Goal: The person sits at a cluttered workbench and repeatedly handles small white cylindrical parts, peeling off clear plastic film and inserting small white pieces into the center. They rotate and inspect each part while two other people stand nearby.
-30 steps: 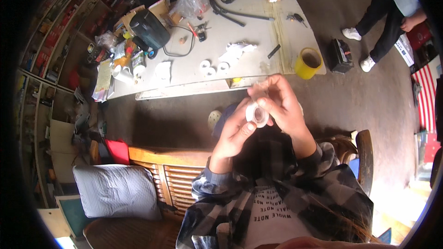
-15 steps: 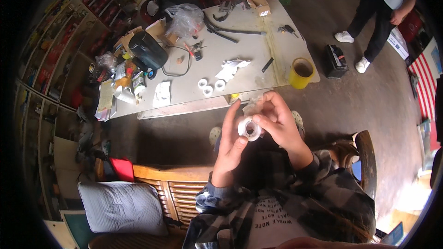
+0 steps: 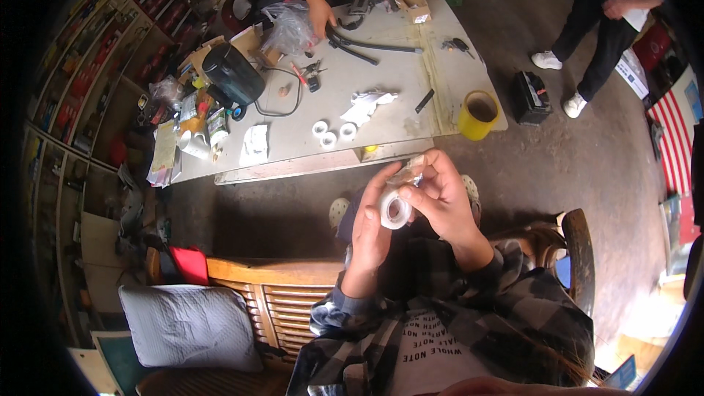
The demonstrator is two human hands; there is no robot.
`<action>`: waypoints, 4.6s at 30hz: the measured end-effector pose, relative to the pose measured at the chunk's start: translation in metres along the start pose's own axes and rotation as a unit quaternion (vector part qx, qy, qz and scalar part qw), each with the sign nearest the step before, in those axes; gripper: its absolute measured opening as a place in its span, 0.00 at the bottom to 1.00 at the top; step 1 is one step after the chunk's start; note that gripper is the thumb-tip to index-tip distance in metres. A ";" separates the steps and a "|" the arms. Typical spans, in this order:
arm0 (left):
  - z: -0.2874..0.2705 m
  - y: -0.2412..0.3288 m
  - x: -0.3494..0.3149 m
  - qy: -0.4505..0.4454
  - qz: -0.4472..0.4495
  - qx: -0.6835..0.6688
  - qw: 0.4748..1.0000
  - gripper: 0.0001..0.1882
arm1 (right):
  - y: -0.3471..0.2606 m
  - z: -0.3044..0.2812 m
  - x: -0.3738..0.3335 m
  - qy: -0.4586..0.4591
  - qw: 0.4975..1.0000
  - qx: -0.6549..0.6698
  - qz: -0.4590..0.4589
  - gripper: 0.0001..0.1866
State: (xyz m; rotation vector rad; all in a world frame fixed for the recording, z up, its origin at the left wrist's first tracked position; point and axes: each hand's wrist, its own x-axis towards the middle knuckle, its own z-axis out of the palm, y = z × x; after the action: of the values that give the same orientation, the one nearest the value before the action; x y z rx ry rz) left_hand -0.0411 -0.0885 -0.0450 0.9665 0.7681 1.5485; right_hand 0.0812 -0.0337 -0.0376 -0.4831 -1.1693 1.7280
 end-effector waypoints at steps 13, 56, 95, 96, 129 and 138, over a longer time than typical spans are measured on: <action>0.015 -0.008 0.006 0.081 0.014 -0.093 0.992 0.39 | 0.001 0.008 -0.002 0.024 0.999 -0.027 -0.037 0.17; -0.001 -0.018 0.008 0.087 0.120 0.054 0.988 0.23 | 0.011 -0.011 0.011 0.005 0.983 -0.176 -0.050 0.12; 0.015 -0.006 0.010 0.163 0.015 -0.164 0.973 0.23 | 0.013 0.005 0.011 0.055 0.955 -0.259 -0.135 0.17; 0.016 -0.005 0.011 0.172 0.003 -0.186 0.967 0.23 | 0.012 0.007 0.010 0.047 0.954 -0.264 -0.131 0.19; 0.010 -0.008 0.012 0.175 -0.034 -0.218 0.959 0.25 | 0.002 0.003 0.015 0.007 0.996 0.078 0.046 0.06; -0.002 -0.022 0.004 0.144 0.036 -0.007 0.989 0.22 | 0.023 0.004 0.012 0.079 0.975 -0.174 -0.111 0.09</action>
State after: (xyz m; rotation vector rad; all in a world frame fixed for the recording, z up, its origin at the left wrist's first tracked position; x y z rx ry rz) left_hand -0.0334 -0.0801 -0.0649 0.7765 0.9306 1.7778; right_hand 0.0613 -0.0273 -0.0534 -0.6619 -1.3604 1.2732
